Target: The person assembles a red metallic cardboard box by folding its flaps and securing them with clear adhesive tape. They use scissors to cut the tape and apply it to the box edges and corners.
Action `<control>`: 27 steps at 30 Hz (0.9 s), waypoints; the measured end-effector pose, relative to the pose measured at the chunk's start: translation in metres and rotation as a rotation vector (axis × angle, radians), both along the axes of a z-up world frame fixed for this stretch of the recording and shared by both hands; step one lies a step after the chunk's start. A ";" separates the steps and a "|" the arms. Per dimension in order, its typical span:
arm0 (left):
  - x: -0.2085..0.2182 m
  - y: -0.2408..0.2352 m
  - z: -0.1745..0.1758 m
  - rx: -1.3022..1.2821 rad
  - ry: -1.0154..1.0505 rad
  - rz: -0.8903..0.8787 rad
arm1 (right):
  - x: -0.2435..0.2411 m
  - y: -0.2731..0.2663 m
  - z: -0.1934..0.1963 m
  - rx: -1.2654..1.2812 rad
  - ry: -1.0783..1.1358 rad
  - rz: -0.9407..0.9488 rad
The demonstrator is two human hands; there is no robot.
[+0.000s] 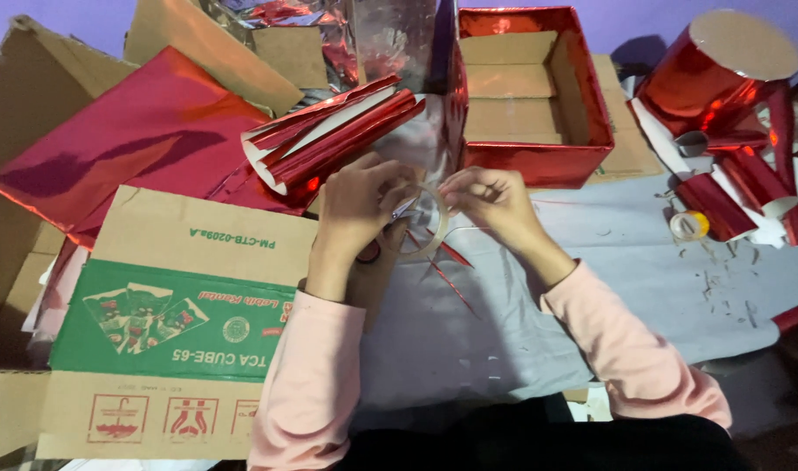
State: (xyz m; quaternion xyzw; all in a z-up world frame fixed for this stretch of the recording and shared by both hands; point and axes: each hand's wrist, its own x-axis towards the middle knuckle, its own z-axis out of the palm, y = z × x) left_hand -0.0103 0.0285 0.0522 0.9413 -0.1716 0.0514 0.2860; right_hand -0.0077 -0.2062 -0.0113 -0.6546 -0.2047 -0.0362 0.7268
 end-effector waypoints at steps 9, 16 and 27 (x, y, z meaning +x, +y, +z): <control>0.008 -0.003 -0.031 0.062 -0.118 0.004 | -0.005 0.006 -0.013 -0.355 -0.177 -0.091; 0.007 -0.007 -0.029 0.027 -0.210 0.053 | -0.021 0.009 0.013 -0.341 -0.224 -0.055; -0.006 -0.015 -0.020 0.028 -0.459 -0.029 | -0.030 0.009 -0.004 -0.512 -0.322 -0.438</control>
